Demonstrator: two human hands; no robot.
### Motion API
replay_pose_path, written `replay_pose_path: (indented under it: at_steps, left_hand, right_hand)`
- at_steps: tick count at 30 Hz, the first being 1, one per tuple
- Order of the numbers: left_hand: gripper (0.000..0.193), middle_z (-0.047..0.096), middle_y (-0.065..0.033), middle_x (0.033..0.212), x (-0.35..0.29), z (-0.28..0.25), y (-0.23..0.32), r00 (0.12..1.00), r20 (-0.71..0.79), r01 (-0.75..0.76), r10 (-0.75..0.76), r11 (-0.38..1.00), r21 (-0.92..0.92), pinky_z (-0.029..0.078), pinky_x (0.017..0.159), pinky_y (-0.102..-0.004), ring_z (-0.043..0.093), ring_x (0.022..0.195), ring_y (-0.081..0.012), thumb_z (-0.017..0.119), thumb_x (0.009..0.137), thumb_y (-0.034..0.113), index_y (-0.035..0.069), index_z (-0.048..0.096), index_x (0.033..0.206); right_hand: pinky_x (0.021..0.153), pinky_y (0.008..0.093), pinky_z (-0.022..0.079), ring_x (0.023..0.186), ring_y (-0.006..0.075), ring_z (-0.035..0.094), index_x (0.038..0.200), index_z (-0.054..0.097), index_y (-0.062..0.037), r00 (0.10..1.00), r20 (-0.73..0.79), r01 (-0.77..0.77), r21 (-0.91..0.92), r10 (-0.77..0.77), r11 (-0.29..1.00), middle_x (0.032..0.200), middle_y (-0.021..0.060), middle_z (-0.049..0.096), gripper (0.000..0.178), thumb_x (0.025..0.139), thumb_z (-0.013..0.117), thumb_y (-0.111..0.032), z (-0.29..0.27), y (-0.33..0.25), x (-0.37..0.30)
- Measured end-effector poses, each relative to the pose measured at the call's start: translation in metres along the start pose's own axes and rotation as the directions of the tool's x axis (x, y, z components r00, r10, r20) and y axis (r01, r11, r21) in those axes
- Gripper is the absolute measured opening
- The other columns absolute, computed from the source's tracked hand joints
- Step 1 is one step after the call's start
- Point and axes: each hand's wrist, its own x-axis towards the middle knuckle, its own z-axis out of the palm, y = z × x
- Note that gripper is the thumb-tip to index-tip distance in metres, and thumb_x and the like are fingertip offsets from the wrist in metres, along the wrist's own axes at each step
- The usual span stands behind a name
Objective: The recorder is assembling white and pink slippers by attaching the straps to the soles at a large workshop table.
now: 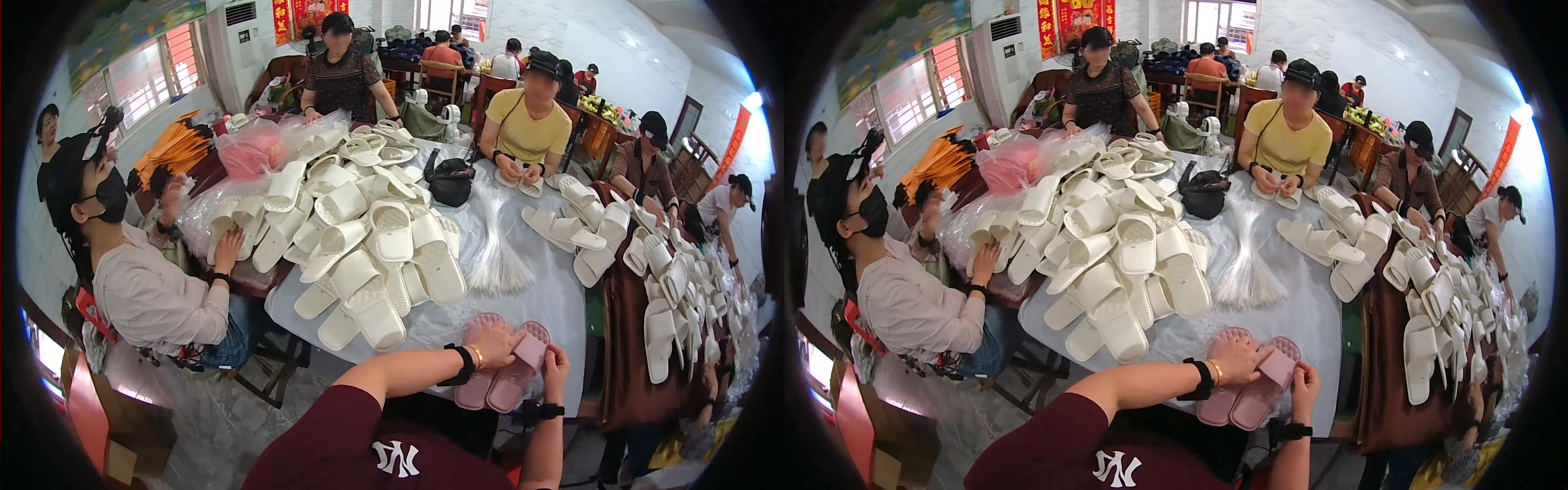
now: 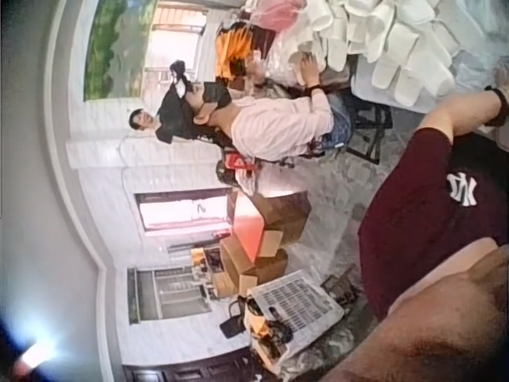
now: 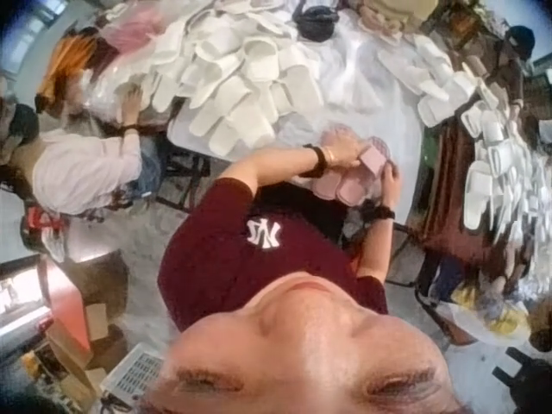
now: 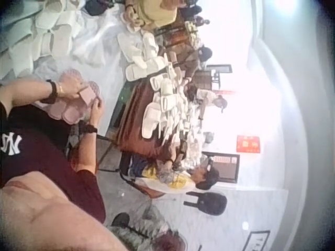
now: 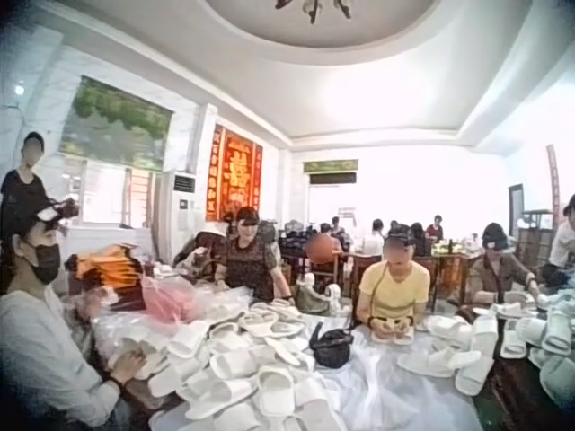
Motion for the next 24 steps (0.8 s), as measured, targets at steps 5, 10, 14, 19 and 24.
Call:
replay_pose_path:
  at_steps: [5,10,14,19,24]
  left_hand:
    - [0.051,0.062,-0.0144,0.101,0.003,0.013,-0.001,0.991,-0.135,0.015,-0.019,0.999,-0.032,0.041,0.085,-0.0501,0.055,0.098,-0.0353,0.06,0.075,0.027,0.013,0.056,0.124]
    - [0.034,0.062,-0.0111,0.094,0.005,-0.026,0.01,0.959,-0.275,-0.062,0.071,0.997,0.04,0.042,0.079,-0.0481,0.055,0.093,-0.0331,0.06,0.073,0.026,0.012,0.063,0.103]
    - [0.028,0.063,-0.0097,0.086,0.011,-0.101,-0.004,0.899,-0.424,-0.069,0.109,0.992,0.107,0.044,0.073,-0.0449,0.057,0.084,-0.0303,0.06,0.07,0.024,0.011,0.064,0.094]
    - [0.024,0.065,-0.013,0.084,0.02,-0.209,-0.078,0.856,-0.514,0.177,-0.056,0.966,0.19,0.047,0.069,-0.0486,0.059,0.082,-0.035,0.054,0.073,0.025,0.007,0.065,0.085]
    - [0.033,0.068,-0.0161,0.095,0.016,-0.292,-0.173,0.643,-0.541,0.672,-0.542,0.738,0.06,0.051,0.079,-0.0453,0.065,0.089,-0.0344,0.048,0.081,0.034,0.014,0.069,0.096]
  right_hand:
    - [0.064,0.0193,0.041,0.073,0.0053,0.051,0.103,0.064,0.0,0.999,0.034,-0.012,0.048,0.011,0.999,0.086,-0.0024,0.06,0.018,0.093,0.056,-0.013,-0.001,-0.004,0.001]
    - [0.063,0.017,0.041,0.07,0.0031,0.05,0.101,0.064,-0.0039,0.995,-0.081,-0.04,0.139,0.052,0.989,0.084,-0.0029,0.06,0.015,0.094,0.057,-0.014,-0.006,-0.013,-0.004]
    - [0.063,0.0168,0.043,0.07,0.0034,0.052,0.101,0.064,-0.0042,0.989,-0.121,-0.04,0.312,0.081,0.949,0.084,-0.0028,0.06,0.014,0.095,0.056,-0.015,-0.01,-0.008,-0.002]
    - [0.063,0.0169,0.044,0.071,0.0062,0.053,0.099,0.062,-0.0012,0.989,-0.121,-0.042,0.341,0.088,0.939,0.081,-0.0003,0.059,0.016,0.095,0.056,-0.015,-0.009,-0.01,-0.003]
    - [0.066,0.0177,0.043,0.072,0.005,0.053,0.099,0.064,-0.0027,0.994,-0.109,-0.004,0.248,0.032,0.969,0.084,-0.0023,0.06,0.015,0.095,0.055,-0.013,-0.012,-0.009,-0.005]
